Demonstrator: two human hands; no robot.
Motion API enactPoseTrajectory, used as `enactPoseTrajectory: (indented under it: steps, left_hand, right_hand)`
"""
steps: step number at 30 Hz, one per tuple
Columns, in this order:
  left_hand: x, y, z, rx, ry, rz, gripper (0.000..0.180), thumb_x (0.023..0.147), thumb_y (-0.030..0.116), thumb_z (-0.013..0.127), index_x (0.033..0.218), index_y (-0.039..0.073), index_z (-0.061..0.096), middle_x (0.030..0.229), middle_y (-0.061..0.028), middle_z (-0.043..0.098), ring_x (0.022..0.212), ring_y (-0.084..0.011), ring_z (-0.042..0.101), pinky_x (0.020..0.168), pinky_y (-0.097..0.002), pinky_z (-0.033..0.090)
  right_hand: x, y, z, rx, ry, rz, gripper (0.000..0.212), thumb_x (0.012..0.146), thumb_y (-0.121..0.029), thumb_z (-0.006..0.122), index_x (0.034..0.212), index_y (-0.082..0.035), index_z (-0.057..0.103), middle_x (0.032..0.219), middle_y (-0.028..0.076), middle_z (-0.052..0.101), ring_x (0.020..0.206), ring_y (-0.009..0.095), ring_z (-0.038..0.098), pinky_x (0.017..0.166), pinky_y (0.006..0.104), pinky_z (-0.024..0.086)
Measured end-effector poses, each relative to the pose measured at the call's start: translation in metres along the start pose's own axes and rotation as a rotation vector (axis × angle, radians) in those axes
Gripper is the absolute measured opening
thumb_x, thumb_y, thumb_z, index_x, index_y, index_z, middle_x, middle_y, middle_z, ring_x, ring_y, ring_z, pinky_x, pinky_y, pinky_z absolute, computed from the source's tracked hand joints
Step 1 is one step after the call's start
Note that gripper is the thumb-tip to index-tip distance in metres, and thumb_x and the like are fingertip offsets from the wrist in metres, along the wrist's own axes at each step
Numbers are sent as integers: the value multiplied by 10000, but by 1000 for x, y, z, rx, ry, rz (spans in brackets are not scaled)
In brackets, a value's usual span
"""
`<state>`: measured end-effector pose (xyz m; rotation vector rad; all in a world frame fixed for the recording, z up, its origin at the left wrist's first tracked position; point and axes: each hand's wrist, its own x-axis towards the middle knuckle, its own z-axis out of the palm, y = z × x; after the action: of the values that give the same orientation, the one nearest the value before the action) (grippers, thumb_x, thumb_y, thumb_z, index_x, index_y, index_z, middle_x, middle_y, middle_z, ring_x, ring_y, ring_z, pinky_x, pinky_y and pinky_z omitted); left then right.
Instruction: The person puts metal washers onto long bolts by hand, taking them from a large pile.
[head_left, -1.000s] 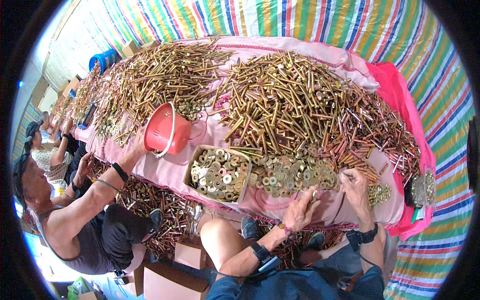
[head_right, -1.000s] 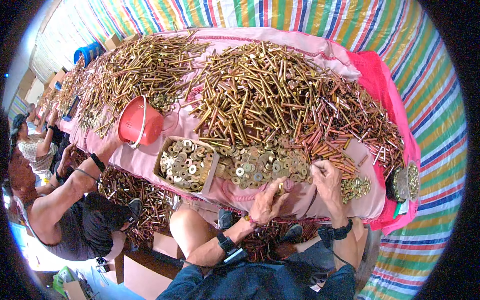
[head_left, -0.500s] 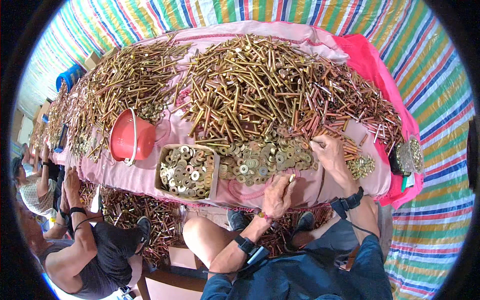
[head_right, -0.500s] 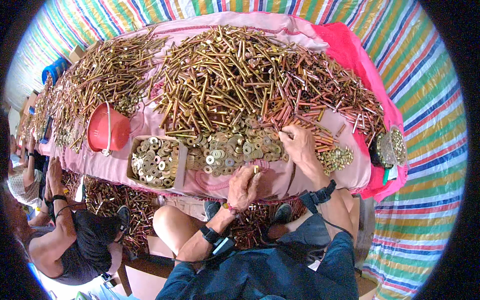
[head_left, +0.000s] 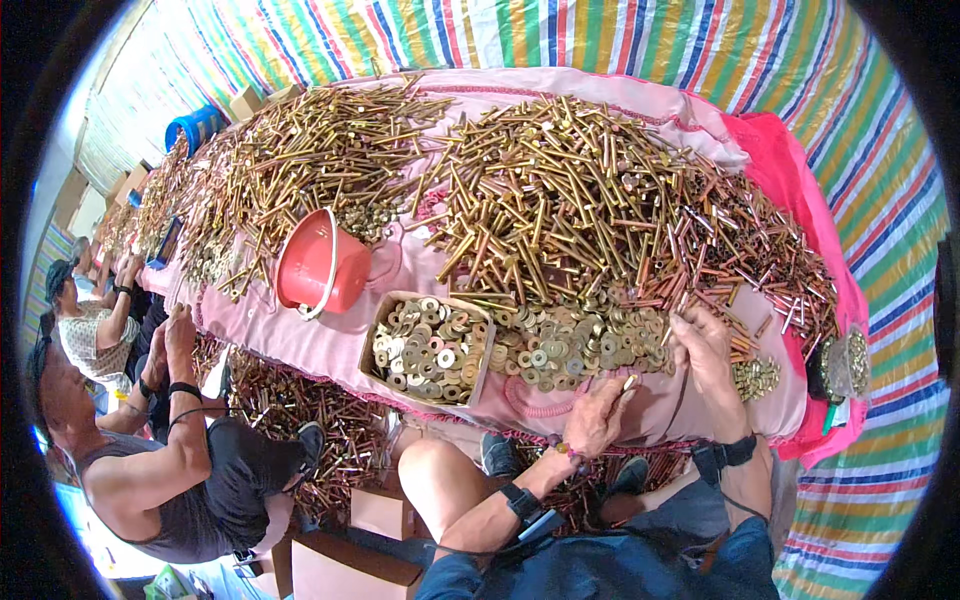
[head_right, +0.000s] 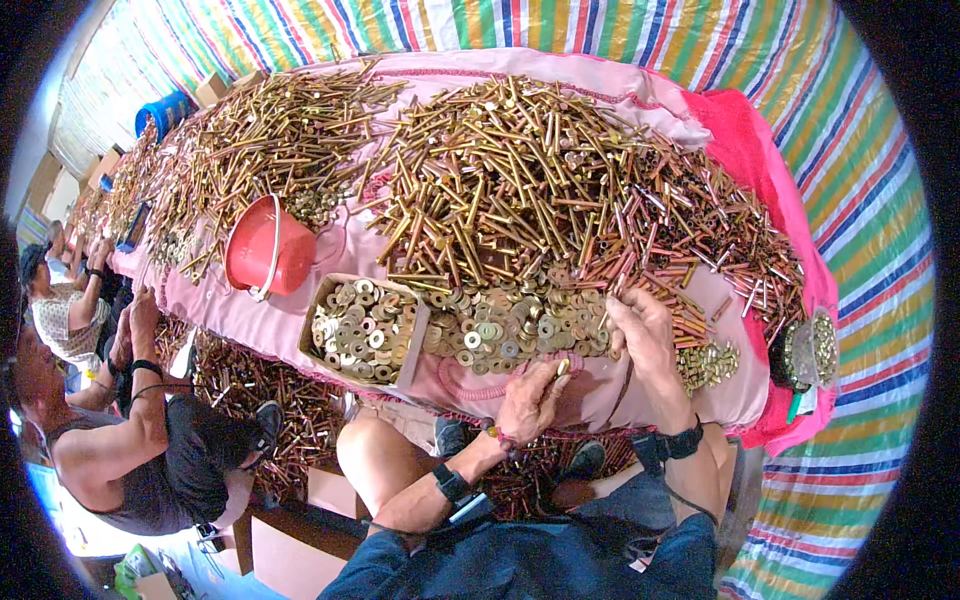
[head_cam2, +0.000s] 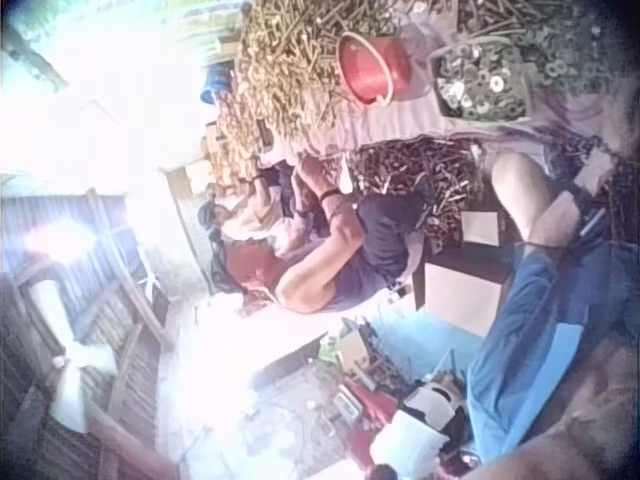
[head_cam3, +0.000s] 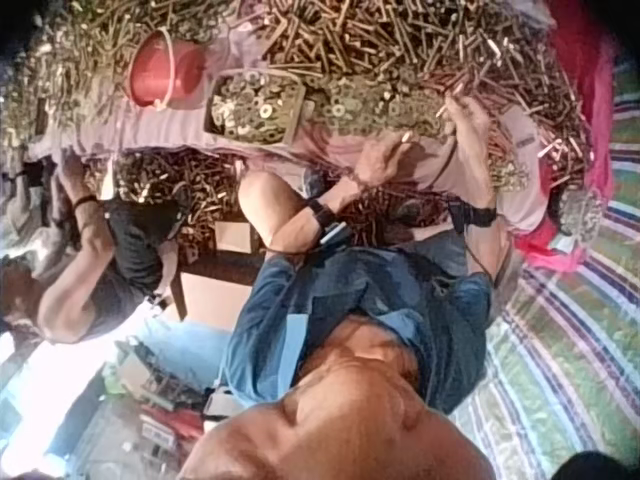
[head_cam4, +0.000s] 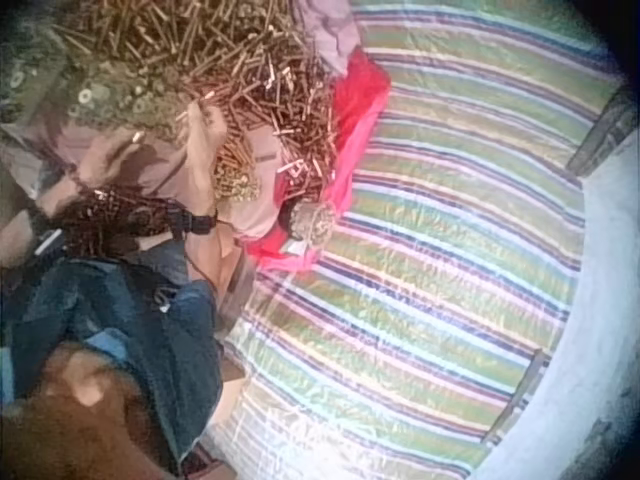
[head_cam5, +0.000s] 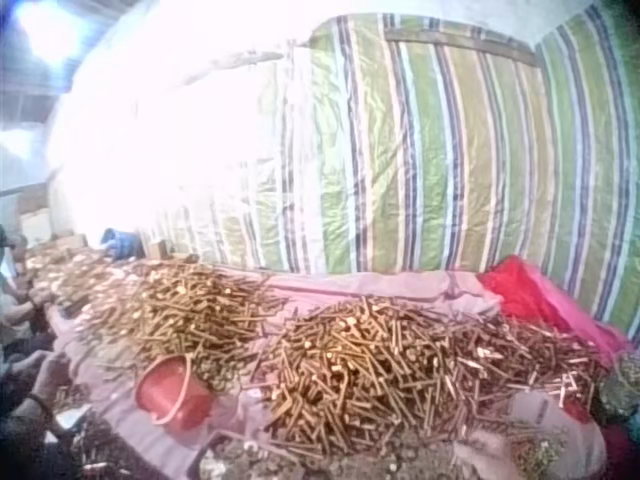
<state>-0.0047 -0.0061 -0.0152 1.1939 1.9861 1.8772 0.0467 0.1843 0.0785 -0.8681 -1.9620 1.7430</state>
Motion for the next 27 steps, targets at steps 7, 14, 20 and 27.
enactPoseTrajectory:
  steps: [7, 14, 20, 27]
  left_hand:
    - [4, -6, -3, 50, 12, 36, 260, 932, 58, 621, 1191, 36, 631, 917, -227, 658, 848, -415, 656, 748, -457, 519]
    - [10, -2, -3, 7, -16, 20, 233, 939, 72, 635, 1165, 15, 641, 941, -215, 674, 853, -396, 674, 738, -428, 533]
    - [5, -8, 0, 38, 5, 69, 253, 916, 51, 648, 1164, 1, 641, 954, -225, 679, 861, -400, 676, 745, -424, 538]
    - [6, -4, -4, 34, -27, 23, 362, 883, 3, 630, 1244, -9, 597, 1040, -252, 677, 957, -423, 671, 815, -442, 538]
  right_hand:
    - [-36, -14, 17, 289, -60, -17, 223, 962, -217, 689, 1060, -19, 665, 744, 19, 630, 507, 64, 516, 450, 189, 395]
    - [-45, -6, 25, 236, -128, -83, 225, 983, -201, 663, 1096, -6, 668, 755, 23, 652, 524, 49, 532, 479, 190, 411]
    - [-53, -2, 28, 79, -158, -59, 235, 977, -226, 673, 1064, -7, 677, 764, 31, 666, 564, 58, 562, 507, 210, 437]
    - [-64, 13, 34, -458, -157, -277, 242, 891, -131, 728, 1057, 37, 678, 884, 137, 703, 785, 185, 681, 658, 327, 533]
